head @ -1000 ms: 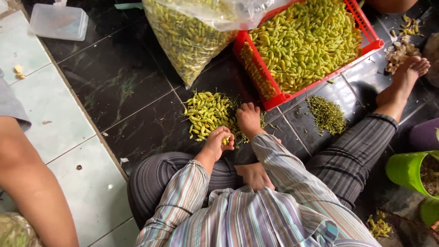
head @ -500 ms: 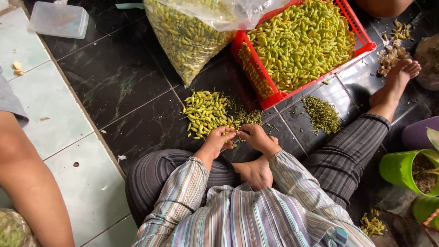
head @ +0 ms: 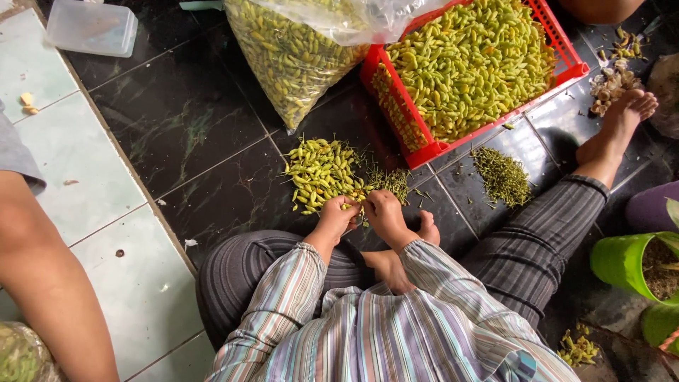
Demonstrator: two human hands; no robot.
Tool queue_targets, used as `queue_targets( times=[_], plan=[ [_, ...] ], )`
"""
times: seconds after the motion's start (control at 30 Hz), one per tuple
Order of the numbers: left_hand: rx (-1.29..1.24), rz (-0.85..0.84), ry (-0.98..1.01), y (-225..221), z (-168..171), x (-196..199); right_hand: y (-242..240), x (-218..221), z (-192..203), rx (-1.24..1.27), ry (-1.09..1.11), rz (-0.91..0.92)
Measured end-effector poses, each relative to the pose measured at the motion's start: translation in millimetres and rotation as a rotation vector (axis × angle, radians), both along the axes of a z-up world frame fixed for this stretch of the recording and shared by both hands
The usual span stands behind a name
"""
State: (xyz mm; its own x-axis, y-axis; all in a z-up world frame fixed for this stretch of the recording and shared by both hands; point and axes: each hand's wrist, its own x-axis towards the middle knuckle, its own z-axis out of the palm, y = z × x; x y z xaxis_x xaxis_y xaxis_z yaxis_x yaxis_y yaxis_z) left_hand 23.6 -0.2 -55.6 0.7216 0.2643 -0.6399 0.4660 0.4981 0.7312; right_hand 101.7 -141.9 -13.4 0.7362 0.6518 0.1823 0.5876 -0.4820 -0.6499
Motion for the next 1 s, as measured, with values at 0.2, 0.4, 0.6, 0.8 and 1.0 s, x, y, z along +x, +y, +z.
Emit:
queue_targets(
  times=[0.2,0.4,0.6,0.8,1.0],
  plan=[
    [-0.063,0.165,0.034,5.7,6.3,5.4,-5.1,44.7,-72.3,-0.676,-0.122,-0.114],
    [-0.147,0.184,-0.032,8.6,36.1,5.2,48.8,79.5,-63.4,-0.731,-0.069,-0.022],
    [-0.145,0.204,-0.036,9.2,33.4,6.0,52.2,81.4,-56.3,-0.624,0.081,0.02],
    [-0.098,0.211,-0.002,8.8,30.7,7.1,28.7,83.7,-25.2,-0.358,0.208,-0.035],
    [-0.073,0.209,-0.004,9.2,23.9,5.0,47.1,73.5,-19.7,-0.718,-0.147,0.011]
  ],
)
